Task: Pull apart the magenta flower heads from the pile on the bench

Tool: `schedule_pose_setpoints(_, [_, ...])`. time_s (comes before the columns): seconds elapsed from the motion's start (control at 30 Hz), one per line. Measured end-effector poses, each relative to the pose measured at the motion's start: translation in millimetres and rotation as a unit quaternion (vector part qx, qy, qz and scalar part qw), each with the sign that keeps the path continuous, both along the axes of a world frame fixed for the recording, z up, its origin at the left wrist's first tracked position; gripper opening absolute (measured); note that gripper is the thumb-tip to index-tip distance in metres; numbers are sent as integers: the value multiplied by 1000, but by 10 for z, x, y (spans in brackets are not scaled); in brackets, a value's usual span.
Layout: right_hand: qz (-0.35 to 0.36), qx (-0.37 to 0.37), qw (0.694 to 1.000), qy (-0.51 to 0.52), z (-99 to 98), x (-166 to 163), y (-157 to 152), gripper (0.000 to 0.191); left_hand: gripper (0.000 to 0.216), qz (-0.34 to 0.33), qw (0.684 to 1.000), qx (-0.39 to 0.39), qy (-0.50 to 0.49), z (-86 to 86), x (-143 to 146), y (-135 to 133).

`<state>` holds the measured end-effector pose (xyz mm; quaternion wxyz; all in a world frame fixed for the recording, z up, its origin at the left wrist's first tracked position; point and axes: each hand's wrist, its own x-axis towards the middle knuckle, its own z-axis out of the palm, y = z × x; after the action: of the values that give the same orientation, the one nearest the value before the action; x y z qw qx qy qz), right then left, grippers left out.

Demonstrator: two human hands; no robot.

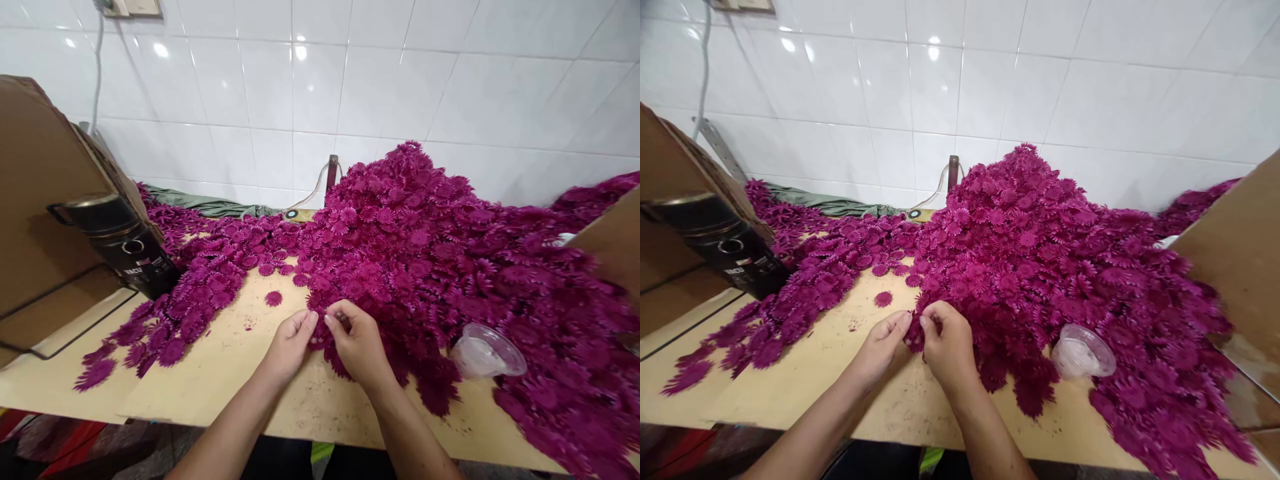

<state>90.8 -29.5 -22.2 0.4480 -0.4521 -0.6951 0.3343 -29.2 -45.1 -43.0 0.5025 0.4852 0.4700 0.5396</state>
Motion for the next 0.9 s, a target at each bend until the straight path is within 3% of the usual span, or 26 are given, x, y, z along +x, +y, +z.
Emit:
schedule_pose_setpoints(0.2, [-127, 37, 990, 50, 175, 12, 253, 10, 35, 22, 996, 61, 69, 139, 66, -74])
schedule_pose_setpoints(0.3, [-295, 70, 951, 59, 283, 243, 581, 4, 35, 25, 992, 81, 94, 164, 26, -179])
schedule_pose_setpoints(0.4, [-345, 65, 935, 55, 391, 576, 887, 5, 35, 17, 993, 59, 102, 144, -60, -247])
schedule_pose_setpoints(0.47, [-327, 82, 941, 22, 439, 696, 949, 18, 30, 9, 997, 38, 66, 135, -98, -220])
schedule_pose_setpoints(0.57, [-269, 169, 946, -60, 448, 619, 761, 32, 28, -5, 1000, 29, 7, 130, -81, -98])
schedule_pose_setpoints(0.63, [-219, 232, 943, -99, 403, 449, 511, 25, 31, -3, 1000, 15, -13, 108, -38, -9])
schedule_pose_setpoints(0.7, [-149, 243, 951, -116, 326, 267, 264, 14, 37, 3, 1000, -6, -27, 67, 3, 59])
schedule_pose_setpoints(0.77, [-70, 185, 972, -129, 231, 129, 93, 10, 40, 10, 999, -20, -35, 23, 27, 101])
schedule_pose_setpoints(0.9, [55, -13, 996, -65, 72, 49, 23, 8, 41, 8, 999, -29, -28, -1, 29, 109])
